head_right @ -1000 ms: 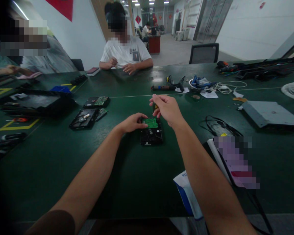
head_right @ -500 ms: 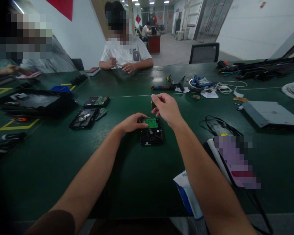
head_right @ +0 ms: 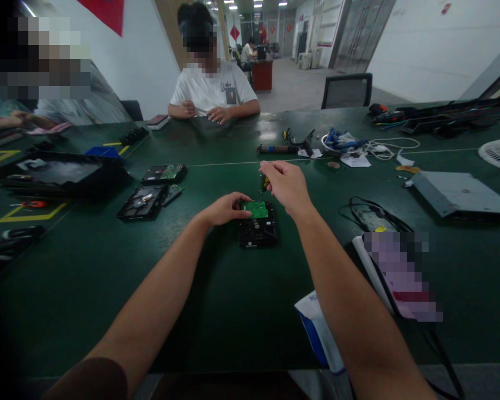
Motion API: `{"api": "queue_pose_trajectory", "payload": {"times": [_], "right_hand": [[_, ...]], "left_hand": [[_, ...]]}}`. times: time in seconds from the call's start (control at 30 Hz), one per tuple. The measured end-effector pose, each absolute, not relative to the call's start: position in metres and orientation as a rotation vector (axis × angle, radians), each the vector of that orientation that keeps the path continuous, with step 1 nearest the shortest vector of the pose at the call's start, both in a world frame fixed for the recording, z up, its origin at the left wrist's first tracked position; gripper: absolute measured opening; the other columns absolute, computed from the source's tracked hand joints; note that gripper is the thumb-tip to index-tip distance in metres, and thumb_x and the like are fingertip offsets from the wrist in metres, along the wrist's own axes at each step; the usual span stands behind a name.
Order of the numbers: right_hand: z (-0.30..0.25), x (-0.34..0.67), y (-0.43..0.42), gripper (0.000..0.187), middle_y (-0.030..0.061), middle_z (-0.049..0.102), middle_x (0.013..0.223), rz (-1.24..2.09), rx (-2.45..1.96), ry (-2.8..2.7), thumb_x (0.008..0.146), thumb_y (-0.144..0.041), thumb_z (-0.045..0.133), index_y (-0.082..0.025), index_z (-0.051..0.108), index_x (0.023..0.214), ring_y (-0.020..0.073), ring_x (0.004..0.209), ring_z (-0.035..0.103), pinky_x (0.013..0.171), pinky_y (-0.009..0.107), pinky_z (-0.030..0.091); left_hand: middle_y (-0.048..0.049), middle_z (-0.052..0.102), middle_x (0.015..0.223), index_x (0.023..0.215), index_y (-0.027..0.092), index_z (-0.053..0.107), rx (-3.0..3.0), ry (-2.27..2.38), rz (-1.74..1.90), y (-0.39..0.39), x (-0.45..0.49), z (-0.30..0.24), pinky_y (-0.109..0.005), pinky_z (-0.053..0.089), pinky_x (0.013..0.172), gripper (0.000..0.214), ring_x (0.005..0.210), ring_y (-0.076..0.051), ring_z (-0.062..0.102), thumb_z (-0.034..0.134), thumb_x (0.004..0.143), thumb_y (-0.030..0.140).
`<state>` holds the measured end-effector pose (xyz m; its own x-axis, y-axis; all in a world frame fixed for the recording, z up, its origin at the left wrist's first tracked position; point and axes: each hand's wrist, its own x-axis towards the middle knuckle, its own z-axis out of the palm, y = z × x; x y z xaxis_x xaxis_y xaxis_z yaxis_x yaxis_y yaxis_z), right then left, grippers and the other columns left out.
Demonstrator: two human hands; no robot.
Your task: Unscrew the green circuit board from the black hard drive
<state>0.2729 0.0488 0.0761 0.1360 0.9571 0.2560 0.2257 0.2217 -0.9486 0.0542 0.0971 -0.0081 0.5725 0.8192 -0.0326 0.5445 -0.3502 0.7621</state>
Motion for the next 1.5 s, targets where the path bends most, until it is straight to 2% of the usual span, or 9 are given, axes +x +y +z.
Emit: {"api": "queue_pose_trajectory", "payload": {"times": [0.17,0.3,0.43,0.53,0.67,0.93,1.13,1.4,1.5], "right_hand": [[0.078,0.269,0.047,0.035,0.0019,0.065,0.069,0.972,-1.219,-1.253,0.083,-0.054,0.074,-0.021,0.064,0.077,0.0105,0.051,0.057,0.042,0.025,0.040],[0.080,0.265,0.043,0.036,0.0058,0.073,0.090,1.132,-1.128,-1.248,0.086,-0.057,0.072,-0.022,0.065,0.088,0.0106,0.057,0.063,0.047,0.025,0.050],[0.082,0.265,0.041,0.039,0.0065,0.072,0.093,1.179,-1.084,-1.257,0.087,-0.060,0.071,-0.021,0.070,0.093,0.0111,0.061,0.065,0.053,0.027,0.053],[0.082,0.267,0.042,0.043,0.0059,0.070,0.089,1.170,-1.087,-1.277,0.085,-0.063,0.071,-0.021,0.070,0.089,0.0109,0.060,0.062,0.049,0.027,0.049],[0.077,0.271,0.047,0.047,0.0016,0.065,0.070,0.983,-1.210,-1.313,0.080,-0.068,0.074,-0.022,0.066,0.081,0.0102,0.054,0.054,0.044,0.026,0.039],[0.071,0.271,0.051,0.041,0.0008,0.064,0.064,0.742,-1.345,-1.299,0.081,-0.059,0.076,-0.022,0.060,0.075,0.0119,0.054,0.057,0.051,0.029,0.042],[0.076,0.266,0.047,0.034,0.0052,0.074,0.088,0.998,-1.201,-1.269,0.089,-0.056,0.067,-0.022,0.066,0.086,0.0075,0.047,0.051,0.040,0.027,0.031],[0.079,0.266,0.044,0.045,0.0064,0.071,0.094,1.170,-1.059,-1.309,0.085,-0.066,0.069,-0.021,0.073,0.095,0.0111,0.061,0.062,0.051,0.027,0.048],[0.080,0.267,0.044,0.047,0.0041,0.068,0.084,1.117,-1.103,-1.324,0.086,-0.068,0.066,-0.022,0.072,0.098,0.0106,0.059,0.058,0.048,0.026,0.044]], "left_hand": [[-0.0066,0.062,0.102,0.130,0.020,0.064,2.057,1.100,0.458,0.095,0.054,-0.004,-0.033,0.045,0.072,0.059,0.083,-0.020,0.057,0.079,0.078,0.044],[-0.0056,0.062,0.100,0.131,0.020,0.063,2.050,1.088,0.463,0.094,0.055,-0.004,-0.032,0.045,0.072,0.059,0.083,-0.020,0.057,0.079,0.079,0.042],[-0.0060,0.062,0.100,0.130,0.019,0.063,2.062,1.069,0.476,0.095,0.054,-0.006,-0.032,0.045,0.071,0.059,0.083,-0.019,0.057,0.079,0.079,0.043],[-0.0065,0.063,0.101,0.130,0.019,0.063,2.074,1.071,0.475,0.095,0.053,-0.006,-0.033,0.046,0.073,0.059,0.083,-0.020,0.057,0.079,0.079,0.044],[-0.0066,0.063,0.102,0.130,0.019,0.064,2.082,1.081,0.470,0.093,0.054,-0.004,-0.034,0.046,0.075,0.058,0.085,-0.020,0.058,0.079,0.079,0.044],[-0.0062,0.063,0.099,0.131,0.018,0.064,2.057,1.097,0.466,0.094,0.055,-0.004,-0.033,0.046,0.072,0.060,0.082,-0.020,0.058,0.079,0.078,0.044],[-0.0059,0.062,0.099,0.131,0.017,0.063,2.045,1.064,0.489,0.094,0.055,-0.006,-0.033,0.046,0.071,0.061,0.081,-0.019,0.057,0.079,0.079,0.042],[-0.0060,0.062,0.101,0.131,0.019,0.063,2.072,1.075,0.461,0.096,0.054,-0.006,-0.033,0.047,0.073,0.060,0.083,-0.020,0.058,0.079,0.079,0.045],[-0.0064,0.063,0.102,0.132,0.018,0.062,2.077,1.071,0.457,0.096,0.053,-0.007,-0.033,0.047,0.073,0.061,0.083,-0.020,0.058,0.078,0.080,0.046]]}}
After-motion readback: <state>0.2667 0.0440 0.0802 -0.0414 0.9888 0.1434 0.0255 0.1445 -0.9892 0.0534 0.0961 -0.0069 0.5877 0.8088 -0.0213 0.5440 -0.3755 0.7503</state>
